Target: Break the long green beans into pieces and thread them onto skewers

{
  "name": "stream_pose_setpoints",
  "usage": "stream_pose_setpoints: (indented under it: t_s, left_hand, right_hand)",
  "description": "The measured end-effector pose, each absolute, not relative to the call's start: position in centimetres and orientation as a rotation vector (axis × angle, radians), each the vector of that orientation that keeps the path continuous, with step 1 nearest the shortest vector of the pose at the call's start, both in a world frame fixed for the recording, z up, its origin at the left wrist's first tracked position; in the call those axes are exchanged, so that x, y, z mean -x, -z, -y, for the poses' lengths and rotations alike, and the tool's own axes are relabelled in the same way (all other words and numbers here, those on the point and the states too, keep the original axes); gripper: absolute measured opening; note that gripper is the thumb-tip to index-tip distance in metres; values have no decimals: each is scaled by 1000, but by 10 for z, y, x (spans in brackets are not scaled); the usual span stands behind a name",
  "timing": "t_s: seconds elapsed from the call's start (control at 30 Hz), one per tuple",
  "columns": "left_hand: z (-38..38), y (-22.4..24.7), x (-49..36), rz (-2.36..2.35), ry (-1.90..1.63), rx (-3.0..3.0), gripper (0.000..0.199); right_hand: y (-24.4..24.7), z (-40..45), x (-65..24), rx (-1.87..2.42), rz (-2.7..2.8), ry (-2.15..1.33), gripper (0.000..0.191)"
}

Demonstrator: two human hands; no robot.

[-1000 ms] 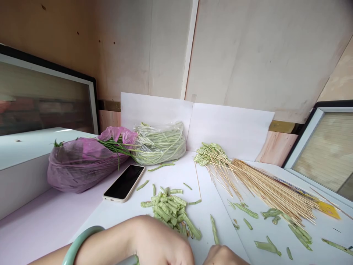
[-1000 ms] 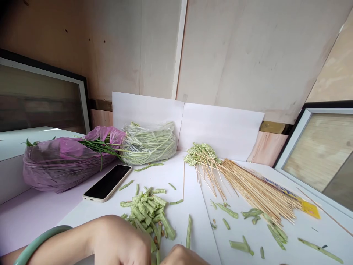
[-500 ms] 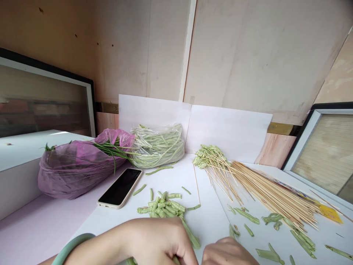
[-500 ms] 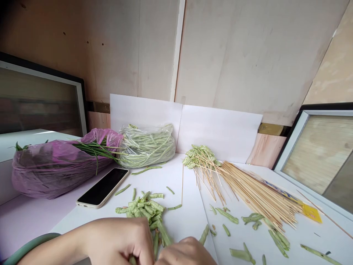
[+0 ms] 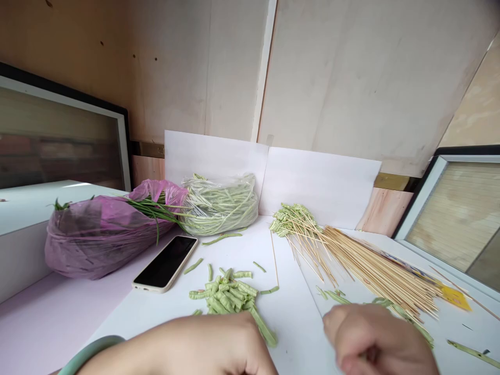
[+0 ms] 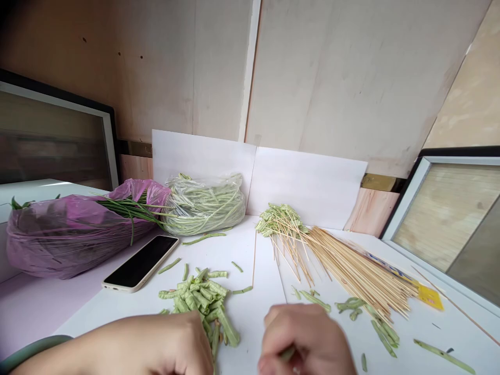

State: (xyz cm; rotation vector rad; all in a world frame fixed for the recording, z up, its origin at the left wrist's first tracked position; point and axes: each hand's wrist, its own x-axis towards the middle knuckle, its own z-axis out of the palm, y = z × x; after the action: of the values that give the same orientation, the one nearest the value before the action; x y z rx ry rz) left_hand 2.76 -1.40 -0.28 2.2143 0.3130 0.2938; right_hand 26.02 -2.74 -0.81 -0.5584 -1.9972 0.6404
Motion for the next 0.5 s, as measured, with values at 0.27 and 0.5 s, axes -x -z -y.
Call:
stream_pose_setpoints:
  t_s: [0.27, 0.5]
  left_hand:
    - [-3, -6, -16, -1164, -138, -2877, 19]
    - [-4, -8, -18, -1272, -280, -2929, 45]
  right_hand:
    - [-7, 7, -275, 722, 1398, -623, 21]
    - [14, 3, -248, 932, 1654, -698, 33]
